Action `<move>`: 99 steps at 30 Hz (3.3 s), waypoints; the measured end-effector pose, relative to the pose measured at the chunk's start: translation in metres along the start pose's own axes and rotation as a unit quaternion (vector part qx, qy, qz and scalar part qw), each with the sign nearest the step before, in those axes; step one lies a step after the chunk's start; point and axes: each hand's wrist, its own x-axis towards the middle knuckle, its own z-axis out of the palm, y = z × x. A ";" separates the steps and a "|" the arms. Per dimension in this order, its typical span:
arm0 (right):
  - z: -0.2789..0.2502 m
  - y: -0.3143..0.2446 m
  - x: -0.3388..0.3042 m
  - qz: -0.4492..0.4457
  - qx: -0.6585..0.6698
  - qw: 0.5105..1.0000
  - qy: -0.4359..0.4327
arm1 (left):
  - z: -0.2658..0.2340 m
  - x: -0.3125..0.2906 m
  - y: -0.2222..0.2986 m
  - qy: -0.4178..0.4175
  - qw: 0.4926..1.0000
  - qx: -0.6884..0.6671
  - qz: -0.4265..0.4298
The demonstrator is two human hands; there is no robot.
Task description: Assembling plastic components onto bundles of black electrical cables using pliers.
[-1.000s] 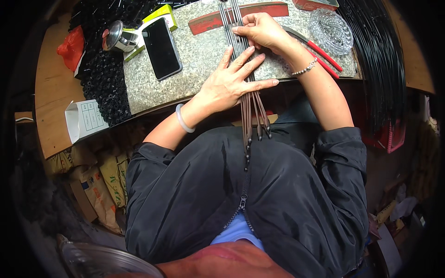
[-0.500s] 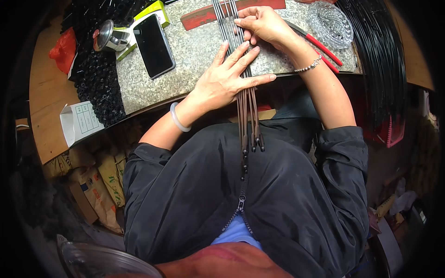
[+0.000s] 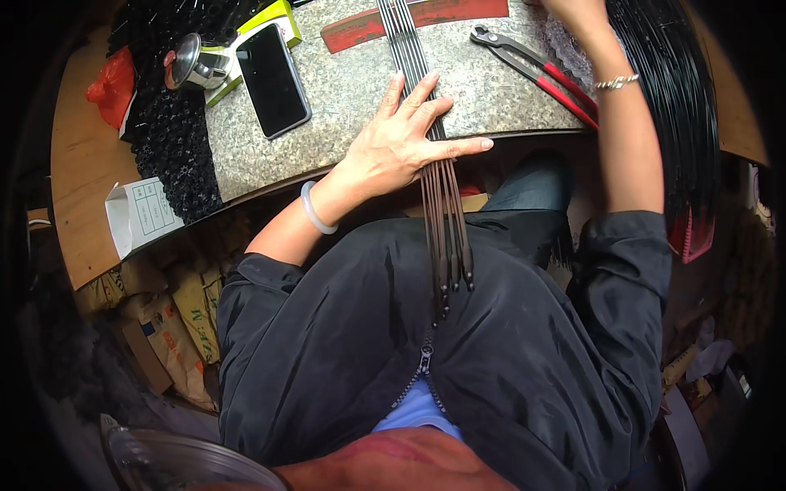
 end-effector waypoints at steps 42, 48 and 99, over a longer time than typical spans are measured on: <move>0.049 -0.078 -0.062 0.210 0.463 0.747 -0.427 | 0.016 -0.010 -0.008 0.090 0.994 -0.045 -0.033; 0.045 -0.077 -0.062 0.240 0.485 0.732 -0.413 | 0.017 -0.009 -0.007 0.086 0.995 -0.036 -0.044; 0.025 -0.080 -0.066 -0.378 -0.055 0.915 -0.130 | 0.012 -0.008 -0.008 0.071 0.996 -0.041 -0.044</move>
